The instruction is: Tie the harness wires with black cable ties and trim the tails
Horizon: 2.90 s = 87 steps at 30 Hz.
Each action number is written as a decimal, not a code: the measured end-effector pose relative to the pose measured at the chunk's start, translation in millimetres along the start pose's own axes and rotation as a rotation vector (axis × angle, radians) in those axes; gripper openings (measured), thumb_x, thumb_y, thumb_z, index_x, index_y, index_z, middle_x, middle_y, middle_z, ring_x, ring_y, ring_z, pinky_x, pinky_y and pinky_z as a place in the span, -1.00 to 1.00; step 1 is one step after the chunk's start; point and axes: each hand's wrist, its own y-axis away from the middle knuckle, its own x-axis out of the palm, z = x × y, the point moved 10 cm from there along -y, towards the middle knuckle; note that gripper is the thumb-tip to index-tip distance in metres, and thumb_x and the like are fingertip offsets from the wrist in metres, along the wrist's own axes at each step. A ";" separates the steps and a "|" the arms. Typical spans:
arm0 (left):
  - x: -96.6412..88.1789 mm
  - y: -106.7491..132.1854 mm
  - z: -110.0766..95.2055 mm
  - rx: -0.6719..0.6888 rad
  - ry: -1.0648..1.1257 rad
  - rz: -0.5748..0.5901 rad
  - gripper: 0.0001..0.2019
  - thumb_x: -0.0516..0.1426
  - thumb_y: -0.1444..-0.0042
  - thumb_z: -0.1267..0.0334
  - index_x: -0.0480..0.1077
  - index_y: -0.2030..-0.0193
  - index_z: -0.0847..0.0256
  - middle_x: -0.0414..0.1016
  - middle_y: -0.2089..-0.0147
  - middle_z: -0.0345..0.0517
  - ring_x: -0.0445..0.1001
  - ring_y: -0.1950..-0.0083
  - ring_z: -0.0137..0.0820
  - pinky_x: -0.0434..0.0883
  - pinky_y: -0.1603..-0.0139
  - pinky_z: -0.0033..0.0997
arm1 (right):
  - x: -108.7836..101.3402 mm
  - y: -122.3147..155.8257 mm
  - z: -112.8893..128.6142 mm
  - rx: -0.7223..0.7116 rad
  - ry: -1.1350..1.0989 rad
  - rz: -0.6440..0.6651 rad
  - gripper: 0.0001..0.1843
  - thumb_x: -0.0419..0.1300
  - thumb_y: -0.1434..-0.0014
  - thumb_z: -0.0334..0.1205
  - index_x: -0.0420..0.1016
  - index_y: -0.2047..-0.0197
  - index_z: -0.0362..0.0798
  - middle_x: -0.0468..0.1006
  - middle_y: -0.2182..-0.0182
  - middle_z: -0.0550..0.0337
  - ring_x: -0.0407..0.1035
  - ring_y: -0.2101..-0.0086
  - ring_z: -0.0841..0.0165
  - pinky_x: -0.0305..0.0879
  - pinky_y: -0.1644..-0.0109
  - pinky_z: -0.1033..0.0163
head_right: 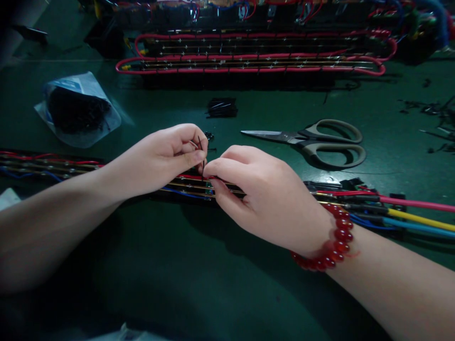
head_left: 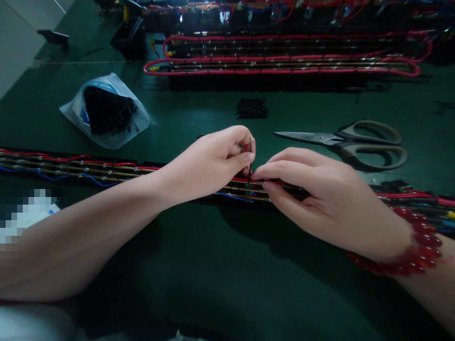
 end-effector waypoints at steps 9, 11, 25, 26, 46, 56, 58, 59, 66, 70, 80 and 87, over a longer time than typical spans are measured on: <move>-2.9 0.0 -1.1 0.003 -0.063 -0.027 -0.89 0.12 -0.33 0.39 0.39 0.24 0.13 0.52 0.43 -0.37 0.52 0.35 -0.45 0.43 0.21 -0.41 | 1.8 -0.7 1.0 -0.003 0.006 0.013 -0.75 0.12 -0.42 -0.33 0.64 0.01 -0.05 0.68 0.14 0.02 0.57 0.23 0.26 0.48 0.23 0.18; -2.6 -0.1 -1.5 0.016 -0.048 -0.026 -0.89 0.12 -0.33 0.40 0.38 0.24 0.14 0.50 0.44 -0.38 0.51 0.35 -0.46 0.42 0.22 -0.41 | 2.5 -0.7 0.9 -0.004 0.001 0.020 -0.74 0.12 -0.41 -0.33 0.64 0.00 -0.04 0.68 0.13 0.02 0.57 0.20 0.24 0.49 0.22 0.17; -0.8 0.7 0.6 0.040 0.072 -0.014 -0.93 0.13 -0.32 0.37 0.38 0.22 0.16 0.57 0.37 -0.31 0.59 0.28 -0.42 0.44 0.22 -0.39 | -0.7 -1.2 1.4 -0.012 -0.019 0.010 -0.74 0.12 -0.42 -0.35 0.66 0.02 -0.05 0.68 0.16 0.04 0.57 0.23 0.29 0.49 0.24 0.22; -0.8 0.7 0.8 0.036 0.062 -0.012 -0.93 0.13 -0.32 0.37 0.38 0.22 0.15 0.57 0.36 -0.31 0.59 0.28 -0.42 0.44 0.21 -0.39 | -0.8 -1.3 1.5 -0.014 -0.020 0.008 -0.74 0.12 -0.42 -0.35 0.66 0.01 -0.06 0.68 0.16 0.03 0.57 0.23 0.29 0.48 0.24 0.22; -32.8 -0.6 4.8 0.073 -0.717 -0.097 -0.88 0.18 -0.32 0.26 0.56 0.12 0.18 0.62 0.09 -0.08 0.55 0.01 -0.21 0.40 0.00 -0.25 | 2.1 1.1 0.2 0.008 -0.010 0.017 -0.79 0.12 -0.42 -0.35 0.61 0.11 -0.07 0.65 0.20 0.02 0.52 0.26 0.30 0.48 0.28 0.21; -28.7 -6.8 27.0 -0.070 -0.752 -0.028 -0.87 0.23 -0.26 0.18 0.54 0.25 0.18 0.57 0.20 -0.08 0.51 0.12 -0.22 0.34 0.15 -0.26 | 2.5 0.6 0.8 -0.005 0.011 -0.003 -0.79 0.12 -0.41 -0.36 0.62 0.11 -0.08 0.66 0.21 0.02 0.53 0.28 0.31 0.50 0.28 0.22; -28.5 -7.8 29.0 -0.078 -0.749 -0.023 -0.87 0.23 -0.25 0.19 0.55 0.26 0.18 0.58 0.22 -0.09 0.51 0.14 -0.24 0.33 0.17 -0.27 | 2.1 0.7 0.8 -0.004 0.013 -0.003 -0.79 0.12 -0.41 -0.36 0.62 0.12 -0.07 0.66 0.21 0.02 0.53 0.28 0.30 0.50 0.27 0.21; -28.5 -8.4 29.8 -0.078 -0.744 -0.022 -0.87 0.22 -0.25 0.19 0.55 0.27 0.17 0.58 0.22 -0.09 0.50 0.16 -0.25 0.33 0.18 -0.28 | 1.7 0.7 0.7 -0.001 0.011 -0.004 -0.79 0.12 -0.41 -0.36 0.62 0.12 -0.06 0.66 0.21 0.02 0.53 0.28 0.30 0.50 0.27 0.21; -29.4 -9.9 31.9 -0.098 -0.716 -0.019 -0.86 0.18 -0.22 0.24 0.55 0.31 0.17 0.59 0.26 -0.11 0.50 0.20 -0.28 0.31 0.17 -0.29 | 2.9 0.1 1.5 -0.007 0.017 0.005 -0.78 0.11 -0.42 -0.36 0.61 0.12 -0.08 0.66 0.21 0.01 0.53 0.27 0.29 0.48 0.26 0.20; -27.8 -9.9 29.9 -0.087 -0.704 -0.007 -0.86 0.16 -0.22 0.27 0.53 0.31 0.18 0.59 0.26 -0.11 0.50 0.20 -0.28 0.31 0.16 -0.30 | 3.2 -0.3 2.1 -0.011 0.013 0.008 -0.78 0.11 -0.43 -0.36 0.61 0.11 -0.09 0.65 0.21 0.01 0.52 0.26 0.30 0.49 0.25 0.20; -30.7 -9.2 25.6 -0.005 -0.674 -0.060 -0.86 0.10 -0.30 0.24 0.44 0.26 0.17 0.50 0.32 -0.16 0.42 0.29 -0.35 0.30 0.20 -0.34 | -1.1 -1.3 -6.3 0.083 -0.050 -0.005 -0.83 0.14 -0.40 -0.33 0.58 0.13 -0.02 0.67 0.25 0.09 0.57 0.29 0.30 0.52 0.29 0.22; -39.1 1.4 -6.3 0.086 -0.446 -0.158 -0.89 0.08 -0.28 0.27 0.33 0.29 0.16 0.38 0.38 -0.26 0.30 0.38 -0.45 0.24 0.31 -0.40 | -2.6 -0.9 -9.6 0.123 -0.077 -0.020 -0.85 0.13 -0.41 -0.29 0.56 0.12 -0.02 0.68 0.25 0.12 0.57 0.28 0.30 0.50 0.28 0.23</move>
